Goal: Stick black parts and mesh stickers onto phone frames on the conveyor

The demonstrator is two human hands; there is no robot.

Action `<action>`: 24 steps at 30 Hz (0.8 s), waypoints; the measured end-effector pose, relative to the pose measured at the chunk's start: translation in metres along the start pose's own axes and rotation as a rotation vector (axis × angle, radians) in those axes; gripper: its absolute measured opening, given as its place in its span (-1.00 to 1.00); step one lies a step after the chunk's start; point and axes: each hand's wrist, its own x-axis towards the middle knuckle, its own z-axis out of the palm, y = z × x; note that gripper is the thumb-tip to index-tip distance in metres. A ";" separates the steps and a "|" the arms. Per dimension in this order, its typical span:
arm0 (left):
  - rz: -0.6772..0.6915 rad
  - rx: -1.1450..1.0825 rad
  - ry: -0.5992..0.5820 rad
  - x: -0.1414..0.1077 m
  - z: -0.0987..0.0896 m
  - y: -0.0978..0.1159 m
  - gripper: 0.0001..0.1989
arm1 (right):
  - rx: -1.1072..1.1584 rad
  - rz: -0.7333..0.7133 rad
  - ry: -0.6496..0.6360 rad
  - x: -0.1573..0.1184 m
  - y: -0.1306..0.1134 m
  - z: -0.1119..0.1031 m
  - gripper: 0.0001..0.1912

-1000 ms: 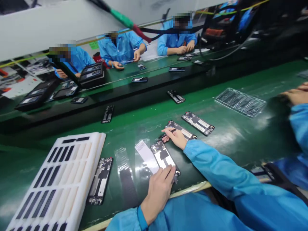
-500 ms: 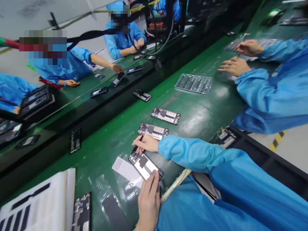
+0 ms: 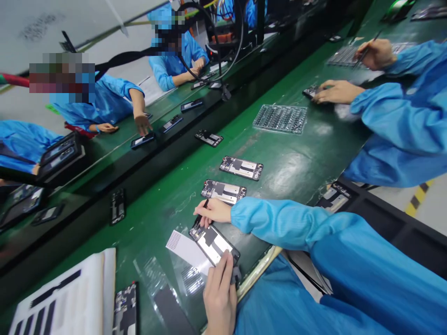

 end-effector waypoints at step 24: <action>-0.283 0.021 0.075 0.020 -0.048 -0.017 -0.44 | -0.963 0.068 0.221 -0.084 -0.012 0.015 -0.91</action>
